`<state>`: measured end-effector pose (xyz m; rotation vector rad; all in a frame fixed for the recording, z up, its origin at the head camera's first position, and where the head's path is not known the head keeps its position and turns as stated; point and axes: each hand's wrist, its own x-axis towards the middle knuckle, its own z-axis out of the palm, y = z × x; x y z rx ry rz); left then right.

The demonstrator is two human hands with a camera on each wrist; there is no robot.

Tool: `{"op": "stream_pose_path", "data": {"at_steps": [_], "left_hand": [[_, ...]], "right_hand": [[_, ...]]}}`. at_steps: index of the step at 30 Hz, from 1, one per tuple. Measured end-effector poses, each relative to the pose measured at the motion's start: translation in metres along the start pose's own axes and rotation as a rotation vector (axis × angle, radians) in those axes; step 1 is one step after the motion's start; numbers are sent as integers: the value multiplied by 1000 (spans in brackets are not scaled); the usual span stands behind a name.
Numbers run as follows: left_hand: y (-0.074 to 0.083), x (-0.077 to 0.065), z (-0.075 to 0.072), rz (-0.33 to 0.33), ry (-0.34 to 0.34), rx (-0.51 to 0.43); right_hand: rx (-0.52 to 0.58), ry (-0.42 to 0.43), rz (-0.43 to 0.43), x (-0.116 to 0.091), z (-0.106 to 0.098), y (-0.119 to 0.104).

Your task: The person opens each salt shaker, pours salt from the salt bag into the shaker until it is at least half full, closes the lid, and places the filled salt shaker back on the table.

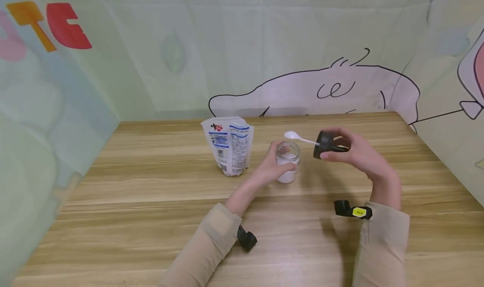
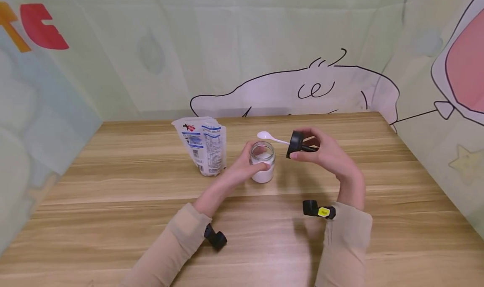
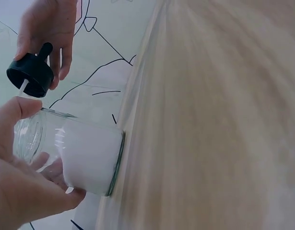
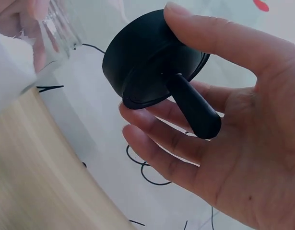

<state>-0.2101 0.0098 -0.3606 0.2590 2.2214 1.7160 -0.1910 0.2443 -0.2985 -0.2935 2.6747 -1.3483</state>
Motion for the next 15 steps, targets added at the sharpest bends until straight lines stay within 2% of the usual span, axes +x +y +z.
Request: {"op": "stream_pose_path", "data": {"at_steps": [5, 15], "left_hand": [[-1, 0, -2, -22, -21, -13], [0, -1, -4, -28, -55, -28]], "right_hand": [[-63, 10, -27, -2, -2, -7], [-131, -1, -26, -13, -7, -24]]}}
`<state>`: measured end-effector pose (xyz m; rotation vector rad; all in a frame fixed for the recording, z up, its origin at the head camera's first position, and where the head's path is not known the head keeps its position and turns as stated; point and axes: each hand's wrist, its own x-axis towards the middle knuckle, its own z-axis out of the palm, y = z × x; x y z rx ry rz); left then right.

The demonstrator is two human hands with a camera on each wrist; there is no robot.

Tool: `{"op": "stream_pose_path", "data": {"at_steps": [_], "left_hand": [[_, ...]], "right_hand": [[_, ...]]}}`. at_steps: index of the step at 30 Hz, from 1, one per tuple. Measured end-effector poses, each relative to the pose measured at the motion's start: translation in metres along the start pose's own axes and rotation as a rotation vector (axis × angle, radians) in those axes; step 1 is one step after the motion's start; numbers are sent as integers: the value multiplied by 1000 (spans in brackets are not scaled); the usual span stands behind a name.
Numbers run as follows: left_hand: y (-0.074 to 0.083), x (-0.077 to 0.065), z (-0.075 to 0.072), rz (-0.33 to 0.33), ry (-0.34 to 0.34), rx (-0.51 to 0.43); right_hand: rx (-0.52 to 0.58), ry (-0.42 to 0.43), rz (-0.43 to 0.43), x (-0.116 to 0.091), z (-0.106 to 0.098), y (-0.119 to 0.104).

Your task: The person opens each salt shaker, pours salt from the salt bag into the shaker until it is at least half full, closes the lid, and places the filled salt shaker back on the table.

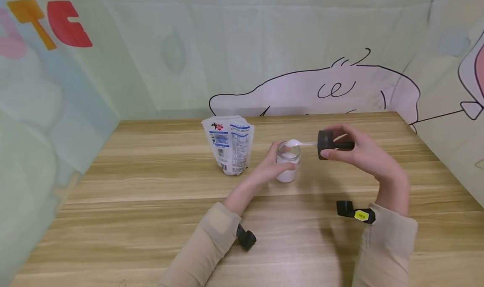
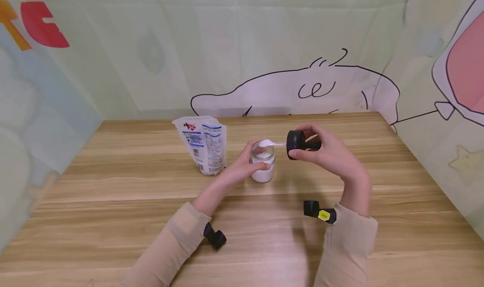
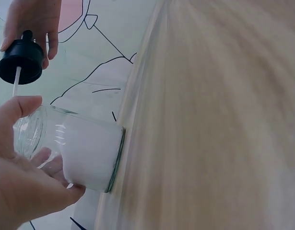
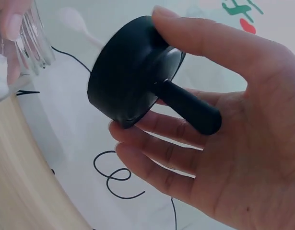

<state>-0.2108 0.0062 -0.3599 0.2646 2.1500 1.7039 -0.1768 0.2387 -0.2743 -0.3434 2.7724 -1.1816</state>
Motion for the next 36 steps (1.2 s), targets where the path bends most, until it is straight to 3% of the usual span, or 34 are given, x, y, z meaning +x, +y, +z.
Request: {"op": "stream_pose_path", "data": {"at_steps": [19, 28, 36], "left_hand": [[-5, -1, -7, -6, -72, -37], [-4, -1, -7, 17, -73, -28], [-5, 0, -7, 36, -71, -29]], "right_hand": [[-101, 21, -43, 4, 8, -12], [-118, 49, -39, 8, 15, -20], [-147, 91, -94, 14, 21, -24]]}}
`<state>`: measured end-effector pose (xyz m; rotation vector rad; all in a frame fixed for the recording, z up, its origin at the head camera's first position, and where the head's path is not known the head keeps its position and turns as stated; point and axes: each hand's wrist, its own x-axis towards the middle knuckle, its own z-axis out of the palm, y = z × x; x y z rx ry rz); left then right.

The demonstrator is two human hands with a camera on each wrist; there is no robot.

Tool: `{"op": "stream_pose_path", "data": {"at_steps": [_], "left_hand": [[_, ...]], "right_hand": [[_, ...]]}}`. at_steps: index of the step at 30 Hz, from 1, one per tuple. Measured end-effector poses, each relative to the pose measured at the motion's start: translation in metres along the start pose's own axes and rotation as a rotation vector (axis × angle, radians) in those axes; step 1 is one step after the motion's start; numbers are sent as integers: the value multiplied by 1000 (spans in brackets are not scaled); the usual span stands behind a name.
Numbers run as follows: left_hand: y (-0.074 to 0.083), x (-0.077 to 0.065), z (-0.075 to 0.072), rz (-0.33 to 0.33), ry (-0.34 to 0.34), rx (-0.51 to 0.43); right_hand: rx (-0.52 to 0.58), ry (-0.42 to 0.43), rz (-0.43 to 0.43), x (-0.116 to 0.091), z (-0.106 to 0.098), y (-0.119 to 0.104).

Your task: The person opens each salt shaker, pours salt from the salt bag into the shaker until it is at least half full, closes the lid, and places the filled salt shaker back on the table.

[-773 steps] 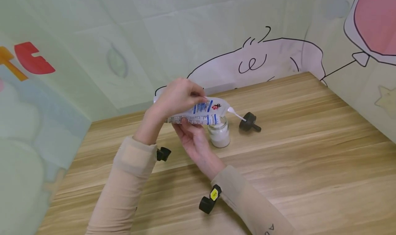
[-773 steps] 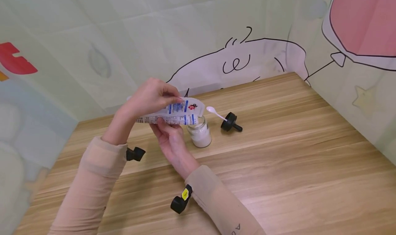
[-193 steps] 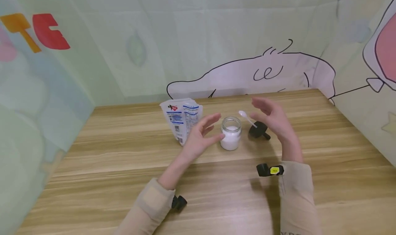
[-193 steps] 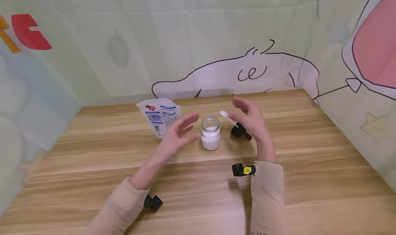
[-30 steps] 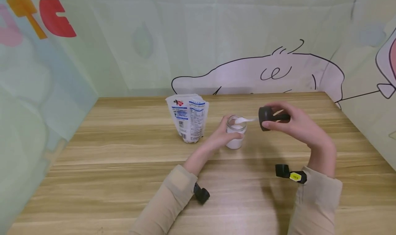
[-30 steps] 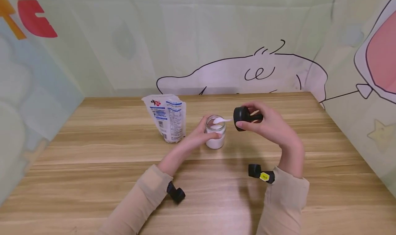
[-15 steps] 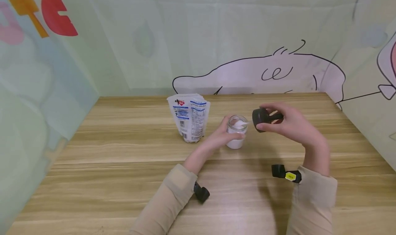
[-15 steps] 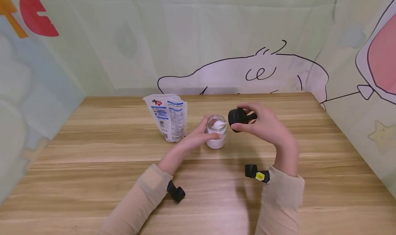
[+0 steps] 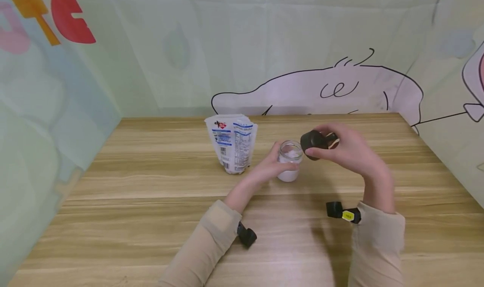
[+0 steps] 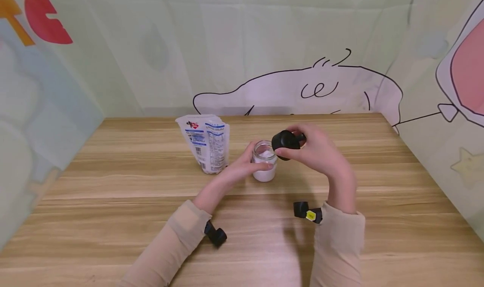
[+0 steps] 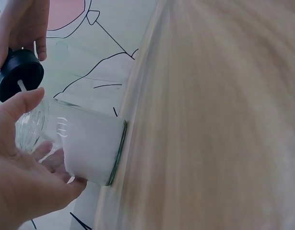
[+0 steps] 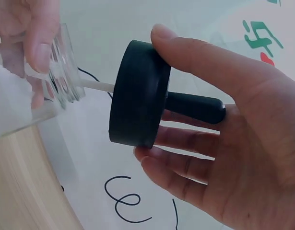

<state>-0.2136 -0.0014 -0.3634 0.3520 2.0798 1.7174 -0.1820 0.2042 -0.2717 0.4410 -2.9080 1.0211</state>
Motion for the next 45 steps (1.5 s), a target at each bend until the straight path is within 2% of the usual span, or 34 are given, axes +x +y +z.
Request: {"op": "stream_pose_path", "data": {"at_steps": [11, 19, 27, 45], "left_hand": [[-1, 0, -1, 6, -6, -16], [1, -1, 0, -16, -3, -10], [3, -4, 0, -2, -30, -40], [2, -4, -1, 13, -46, -50]], "right_hand": [[-47, 42, 8, 7, 8, -7], [-86, 78, 7, 10, 14, -14], [-96, 88, 0, 13, 18, -18], [-134, 142, -46, 22, 31, -15]]}}
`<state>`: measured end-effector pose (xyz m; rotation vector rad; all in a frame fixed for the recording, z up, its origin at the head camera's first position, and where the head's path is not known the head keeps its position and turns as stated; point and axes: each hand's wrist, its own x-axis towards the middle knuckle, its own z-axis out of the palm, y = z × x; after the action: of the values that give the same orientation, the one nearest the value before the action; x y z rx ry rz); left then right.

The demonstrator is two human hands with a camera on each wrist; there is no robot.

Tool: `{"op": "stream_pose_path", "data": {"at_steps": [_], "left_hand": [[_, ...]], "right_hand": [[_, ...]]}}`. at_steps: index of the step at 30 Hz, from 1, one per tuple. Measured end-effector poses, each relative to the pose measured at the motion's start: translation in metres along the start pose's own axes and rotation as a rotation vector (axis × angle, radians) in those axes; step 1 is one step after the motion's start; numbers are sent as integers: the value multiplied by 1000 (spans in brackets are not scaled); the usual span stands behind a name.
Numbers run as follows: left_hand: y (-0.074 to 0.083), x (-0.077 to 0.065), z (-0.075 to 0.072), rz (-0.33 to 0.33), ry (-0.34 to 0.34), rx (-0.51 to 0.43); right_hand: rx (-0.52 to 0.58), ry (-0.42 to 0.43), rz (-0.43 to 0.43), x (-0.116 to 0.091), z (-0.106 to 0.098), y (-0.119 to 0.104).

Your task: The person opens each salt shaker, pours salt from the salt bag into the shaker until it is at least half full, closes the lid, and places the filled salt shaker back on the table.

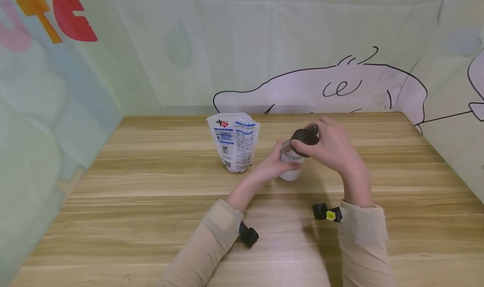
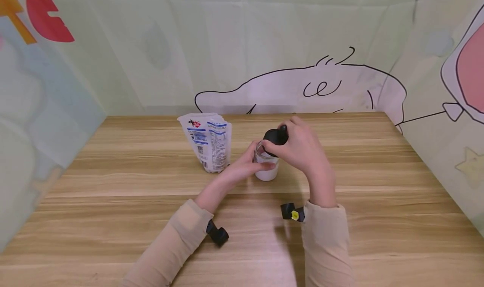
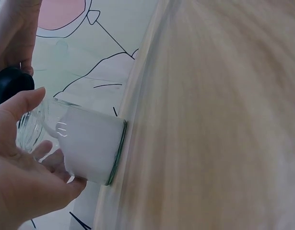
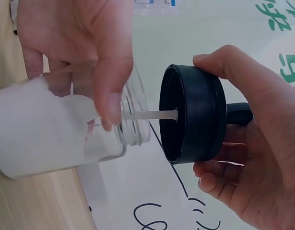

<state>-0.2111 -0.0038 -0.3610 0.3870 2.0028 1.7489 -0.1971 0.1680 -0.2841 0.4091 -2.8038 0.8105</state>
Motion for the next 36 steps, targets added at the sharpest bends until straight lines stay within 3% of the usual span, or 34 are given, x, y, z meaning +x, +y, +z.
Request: {"op": "stream_pose_path", "data": {"at_steps": [36], "left_hand": [[-4, 2, -1, 14, 6, -2]], "right_hand": [[7, -48, 24, 6, 15, 2]]}}
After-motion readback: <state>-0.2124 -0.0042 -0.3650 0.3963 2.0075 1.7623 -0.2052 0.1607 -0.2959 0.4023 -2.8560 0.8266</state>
